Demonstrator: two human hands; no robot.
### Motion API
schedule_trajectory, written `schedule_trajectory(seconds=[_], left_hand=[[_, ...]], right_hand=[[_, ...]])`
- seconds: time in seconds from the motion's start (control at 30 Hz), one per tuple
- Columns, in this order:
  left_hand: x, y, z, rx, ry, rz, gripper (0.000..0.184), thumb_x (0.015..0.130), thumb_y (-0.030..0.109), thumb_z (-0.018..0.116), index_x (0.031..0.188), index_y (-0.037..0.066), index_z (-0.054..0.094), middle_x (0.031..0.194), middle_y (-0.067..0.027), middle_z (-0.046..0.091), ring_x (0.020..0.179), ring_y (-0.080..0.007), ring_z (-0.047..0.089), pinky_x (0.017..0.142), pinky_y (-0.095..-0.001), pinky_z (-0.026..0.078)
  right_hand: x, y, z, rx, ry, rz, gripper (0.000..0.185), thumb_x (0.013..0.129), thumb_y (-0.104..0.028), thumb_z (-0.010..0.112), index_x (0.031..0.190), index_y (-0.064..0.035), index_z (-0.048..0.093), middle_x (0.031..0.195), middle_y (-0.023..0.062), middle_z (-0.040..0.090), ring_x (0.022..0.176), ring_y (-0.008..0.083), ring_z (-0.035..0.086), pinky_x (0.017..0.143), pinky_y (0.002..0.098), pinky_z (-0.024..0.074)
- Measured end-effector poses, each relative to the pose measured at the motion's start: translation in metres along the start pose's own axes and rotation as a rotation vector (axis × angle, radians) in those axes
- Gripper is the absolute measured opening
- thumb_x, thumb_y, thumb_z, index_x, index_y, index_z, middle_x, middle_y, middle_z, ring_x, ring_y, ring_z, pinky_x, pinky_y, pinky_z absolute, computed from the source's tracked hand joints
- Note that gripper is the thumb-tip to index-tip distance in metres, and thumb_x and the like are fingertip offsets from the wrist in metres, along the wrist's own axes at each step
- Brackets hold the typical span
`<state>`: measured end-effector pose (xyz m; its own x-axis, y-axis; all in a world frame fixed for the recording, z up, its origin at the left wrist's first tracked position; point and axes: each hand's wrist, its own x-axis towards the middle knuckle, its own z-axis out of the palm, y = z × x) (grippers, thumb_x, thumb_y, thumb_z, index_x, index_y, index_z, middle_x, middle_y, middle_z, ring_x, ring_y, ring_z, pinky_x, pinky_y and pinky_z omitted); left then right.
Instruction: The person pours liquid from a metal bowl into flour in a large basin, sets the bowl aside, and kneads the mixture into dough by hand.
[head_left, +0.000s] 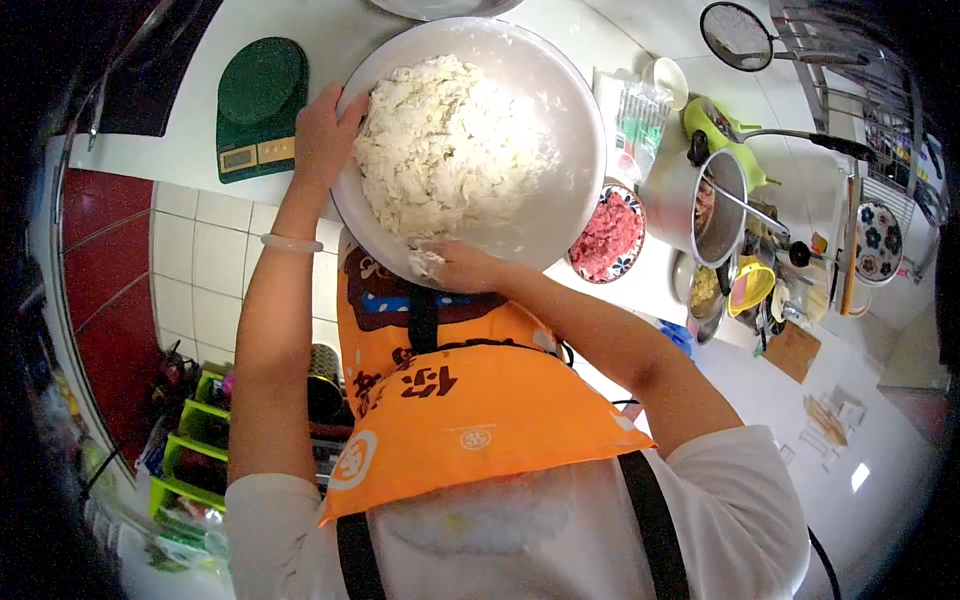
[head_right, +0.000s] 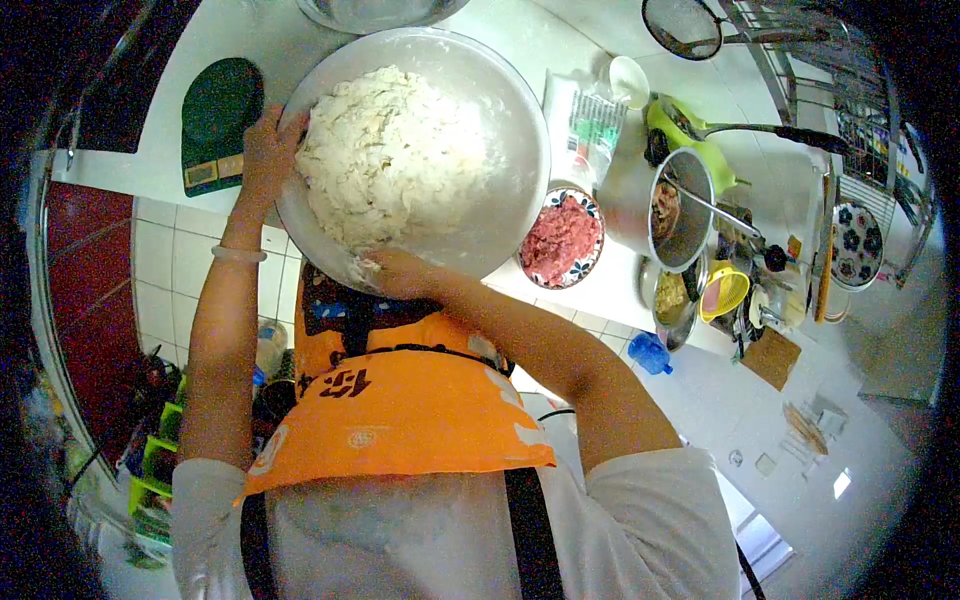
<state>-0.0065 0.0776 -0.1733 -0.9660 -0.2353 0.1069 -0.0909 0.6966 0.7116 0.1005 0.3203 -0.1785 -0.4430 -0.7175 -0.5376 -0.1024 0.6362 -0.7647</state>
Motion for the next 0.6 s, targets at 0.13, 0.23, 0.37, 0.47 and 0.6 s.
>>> schedule_trajectory(seconds=[0.13,0.23,0.37,0.47,0.6], left_hand=[[0.000,-0.003,0.000,0.047,-0.001,0.052,0.036,0.080,0.032,0.057,0.088,-0.003,0.055,0.079,-0.0234,0.059,0.071,-0.0390,0.057,0.065,-0.0427,0.044],[0.001,-0.003,0.002,0.067,0.017,0.097,0.036,0.080,0.032,0.057,0.087,-0.003,0.056,0.079,-0.0235,0.060,0.072,-0.0387,0.058,0.064,-0.0422,0.045],[0.002,0.006,-0.005,0.032,-0.030,-0.022,0.038,0.080,0.034,0.057,0.088,-0.003,0.057,0.079,-0.0232,0.060,0.072,-0.0374,0.059,0.065,-0.0411,0.046],[0.002,0.000,0.002,0.037,0.029,-0.026,0.040,0.080,0.035,0.057,0.090,-0.004,0.058,0.078,-0.0222,0.061,0.071,-0.0362,0.060,0.065,-0.0407,0.046],[-0.001,0.004,-0.002,0.119,-0.008,-0.001,0.041,0.080,0.035,0.057,0.090,-0.005,0.058,0.077,-0.0215,0.061,0.071,-0.0356,0.060,0.065,-0.0402,0.046]], right_hand=[[-0.049,0.024,-0.049,-0.434,-0.260,-0.028,0.048,0.084,-0.035,0.048,0.123,-0.0069,0.045,0.119,0.0195,0.049,0.111,0.0318,0.046,0.096,0.0390,0.0342],[-0.062,0.039,-0.087,-0.700,-0.342,0.124,0.040,0.083,-0.033,0.050,0.115,-0.0090,0.053,0.109,0.0160,0.056,0.102,0.0309,0.052,0.089,0.0393,0.0393],[-0.060,0.015,-0.087,-0.690,-0.332,0.322,0.028,0.081,-0.025,0.050,0.097,-0.0036,0.060,0.093,0.0183,0.061,0.088,0.0359,0.057,0.076,0.0467,0.0444],[-0.041,-0.004,-0.049,-0.282,-0.256,0.197,0.033,0.081,-0.028,0.049,0.094,0.0015,0.058,0.089,0.0240,0.059,0.085,0.0391,0.056,0.077,0.0469,0.0436],[-0.042,-0.028,-0.038,-0.044,-0.109,0.046,0.034,0.085,-0.024,0.045,0.104,0.0016,0.055,0.101,0.0216,0.057,0.096,0.0358,0.054,0.086,0.0425,0.0405]])
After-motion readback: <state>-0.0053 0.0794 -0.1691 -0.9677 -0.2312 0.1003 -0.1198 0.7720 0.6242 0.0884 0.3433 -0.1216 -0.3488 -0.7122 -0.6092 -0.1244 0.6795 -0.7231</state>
